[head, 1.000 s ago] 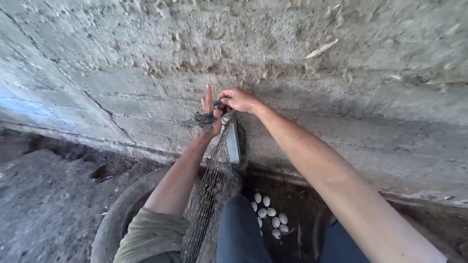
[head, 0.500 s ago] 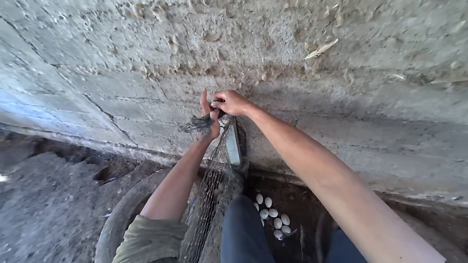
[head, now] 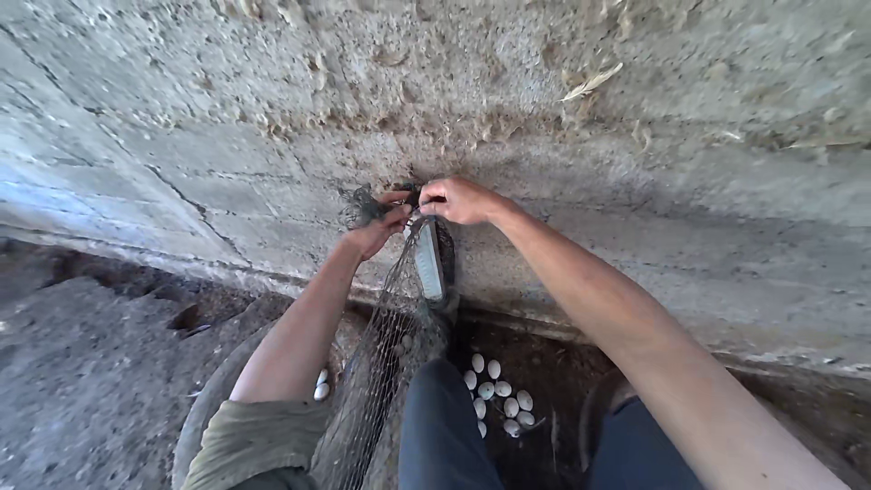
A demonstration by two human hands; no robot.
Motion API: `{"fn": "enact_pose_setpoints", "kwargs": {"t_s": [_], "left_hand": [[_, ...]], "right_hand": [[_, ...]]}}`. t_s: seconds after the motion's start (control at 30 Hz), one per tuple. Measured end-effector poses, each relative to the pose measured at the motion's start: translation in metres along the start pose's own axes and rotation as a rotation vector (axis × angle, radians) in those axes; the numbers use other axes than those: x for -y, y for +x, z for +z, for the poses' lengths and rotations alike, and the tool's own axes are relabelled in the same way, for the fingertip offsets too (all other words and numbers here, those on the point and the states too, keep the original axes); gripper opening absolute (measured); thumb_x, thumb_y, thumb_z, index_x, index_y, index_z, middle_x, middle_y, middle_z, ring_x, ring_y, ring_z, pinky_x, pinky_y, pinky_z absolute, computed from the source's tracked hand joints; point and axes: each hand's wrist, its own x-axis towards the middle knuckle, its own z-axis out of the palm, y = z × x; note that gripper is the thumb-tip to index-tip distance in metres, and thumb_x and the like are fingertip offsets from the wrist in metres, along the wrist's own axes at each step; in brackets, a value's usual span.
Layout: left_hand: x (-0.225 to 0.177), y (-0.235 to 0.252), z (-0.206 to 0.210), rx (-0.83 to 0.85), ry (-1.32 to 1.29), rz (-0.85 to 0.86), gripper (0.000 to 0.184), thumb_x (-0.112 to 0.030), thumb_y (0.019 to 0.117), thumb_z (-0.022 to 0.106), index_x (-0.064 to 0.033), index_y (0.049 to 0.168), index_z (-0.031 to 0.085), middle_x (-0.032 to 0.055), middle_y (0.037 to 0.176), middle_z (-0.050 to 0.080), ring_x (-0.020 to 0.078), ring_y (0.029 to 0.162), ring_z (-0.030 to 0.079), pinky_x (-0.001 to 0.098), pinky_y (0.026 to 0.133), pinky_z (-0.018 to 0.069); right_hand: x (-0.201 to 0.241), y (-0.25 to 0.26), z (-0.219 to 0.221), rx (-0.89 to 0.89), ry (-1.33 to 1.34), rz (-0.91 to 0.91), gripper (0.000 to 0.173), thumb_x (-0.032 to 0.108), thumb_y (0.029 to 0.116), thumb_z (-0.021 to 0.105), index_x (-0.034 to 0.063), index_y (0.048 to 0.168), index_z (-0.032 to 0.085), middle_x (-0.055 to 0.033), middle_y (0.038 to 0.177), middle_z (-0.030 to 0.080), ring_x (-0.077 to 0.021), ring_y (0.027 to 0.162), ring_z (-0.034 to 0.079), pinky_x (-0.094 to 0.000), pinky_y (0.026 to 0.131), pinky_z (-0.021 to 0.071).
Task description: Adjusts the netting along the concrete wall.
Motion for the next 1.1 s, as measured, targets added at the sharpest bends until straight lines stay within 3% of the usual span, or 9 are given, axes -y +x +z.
{"fn": "enact_pose_setpoints", "kwargs": {"t_s": [0.2, 0.27, 0.33, 0.4, 0.53, 0.7, 0.83, 0.97, 1.1], "left_hand": [[0.004, -0.001, 0.020, -0.204, 0.058, 0.154, 0.020, 0.007, 0.0895, 0.066, -0.0074, 0.102, 0.058, -0.0011, 0.085, 0.063, 0.0065, 0.072, 0.058, 0.0247, 0.065, 0.0513], [0.003, -0.005, 0.024, -0.224, 0.304, 0.233, 0.024, 0.003, 0.0856, 0.073, -0.0025, 0.104, 0.059, 0.0034, 0.091, 0.065, 0.0107, 0.081, 0.063, 0.0307, 0.076, 0.0560], [-0.005, -0.012, 0.031, -0.291, 0.666, 0.186, 0.042, -0.008, 0.0876, 0.079, -0.0007, 0.125, 0.062, 0.0181, 0.108, 0.070, 0.0300, 0.099, 0.069, 0.0519, 0.091, 0.0560], [-0.001, -0.013, 0.036, -0.339, 0.903, 0.235, 0.049, -0.006, 0.0867, 0.076, -0.0002, 0.132, 0.058, 0.0256, 0.111, 0.069, 0.0437, 0.101, 0.068, 0.0654, 0.087, 0.0527], [0.013, -0.004, 0.039, -0.487, 1.172, 0.495, 0.027, 0.002, 0.0829, 0.072, 0.0059, 0.108, 0.064, 0.0254, 0.111, 0.067, 0.0463, 0.104, 0.067, 0.0616, 0.077, 0.0566], [0.029, 0.006, 0.029, -0.542, 1.446, 0.872, 0.014, 0.003, 0.0780, 0.074, -0.0028, 0.088, 0.066, 0.0168, 0.094, 0.069, 0.0383, 0.091, 0.070, 0.0519, 0.067, 0.0568], [0.034, 0.008, 0.019, -0.514, 1.528, 1.053, 0.010, 0.000, 0.0818, 0.070, -0.0086, 0.082, 0.066, 0.0110, 0.082, 0.066, 0.0325, 0.079, 0.066, 0.0455, 0.063, 0.0503], [0.031, 0.009, 0.015, -0.476, 1.537, 1.156, 0.011, -0.001, 0.0854, 0.065, -0.0115, 0.082, 0.065, 0.0086, 0.081, 0.066, 0.0288, 0.078, 0.066, 0.0438, 0.074, 0.0541], [0.029, 0.008, 0.016, -0.425, 1.478, 1.183, 0.012, 0.002, 0.0852, 0.064, -0.0093, 0.084, 0.067, 0.0109, 0.083, 0.067, 0.0309, 0.080, 0.067, 0.0429, 0.069, 0.0561]], "right_hand": [[0.022, 0.016, 0.003, 0.236, -0.282, 0.008, 0.021, 0.019, 0.1041, 0.060, 0.0047, 0.113, 0.073, -0.0151, 0.112, 0.071, -0.0304, 0.110, 0.067, -0.0513, 0.099, 0.0507], [0.026, 0.021, -0.004, 0.242, -0.263, 0.081, 0.025, 0.023, 0.1037, 0.061, 0.0029, 0.111, 0.074, -0.0176, 0.111, 0.071, -0.0328, 0.109, 0.066, -0.0546, 0.098, 0.0500], [0.028, 0.027, -0.013, 0.066, -0.144, 0.136, 0.023, 0.018, 0.1019, 0.059, 0.0020, 0.110, 0.074, -0.0178, 0.109, 0.071, -0.0323, 0.106, 0.068, -0.0561, 0.095, 0.0512], [0.029, 0.041, -0.016, -0.086, -0.066, 0.126, 0.024, 0.010, 0.1010, 0.054, 0.0056, 0.116, 0.072, -0.0137, 0.112, 0.072, -0.0270, 0.106, 0.069, -0.0511, 0.096, 0.0525], [0.033, 0.072, -0.006, 0.033, -0.038, 0.056, 0.028, 0.002, 0.1027, 0.050, 0.0049, 0.122, 0.070, -0.0139, 0.121, 0.071, -0.0267, 0.115, 0.067, -0.0501, 0.103, 0.0507], [0.031, 0.093, -0.010, 0.313, -0.210, 0.083, 0.031, -0.001, 0.1005, 0.054, 0.0077, 0.123, 0.073, -0.0160, 0.122, 0.071, -0.0319, 0.119, 0.065, -0.0562, 0.105, 0.0470], [0.039, 0.101, -0.015, 0.531, -0.330, 0.068, 0.042, -0.006, 0.0978, 0.055, 0.0132, 0.133, 0.069, -0.0159, 0.126, 0.069, -0.0336, 0.121, 0.063, -0.0577, 0.103, 0.0456], [0.040, 0.105, -0.016, 0.584, -0.360, 0.041, 0.063, -0.009, 0.0942, 0.054, 0.0245, 0.148, 0.058, -0.0035, 0.148, 0.059, -0.0279, 0.138, 0.053, -0.0567, 0.111, 0.0417], [0.042, 0.104, -0.019, 0.572, -0.503, -0.093, 0.041, -0.007, 0.0942, 0.059, 0.0097, 0.129, 0.071, -0.0165, 0.121, 0.070, -0.0357, 0.116, 0.064, -0.0570, 0.097, 0.0484]]}}
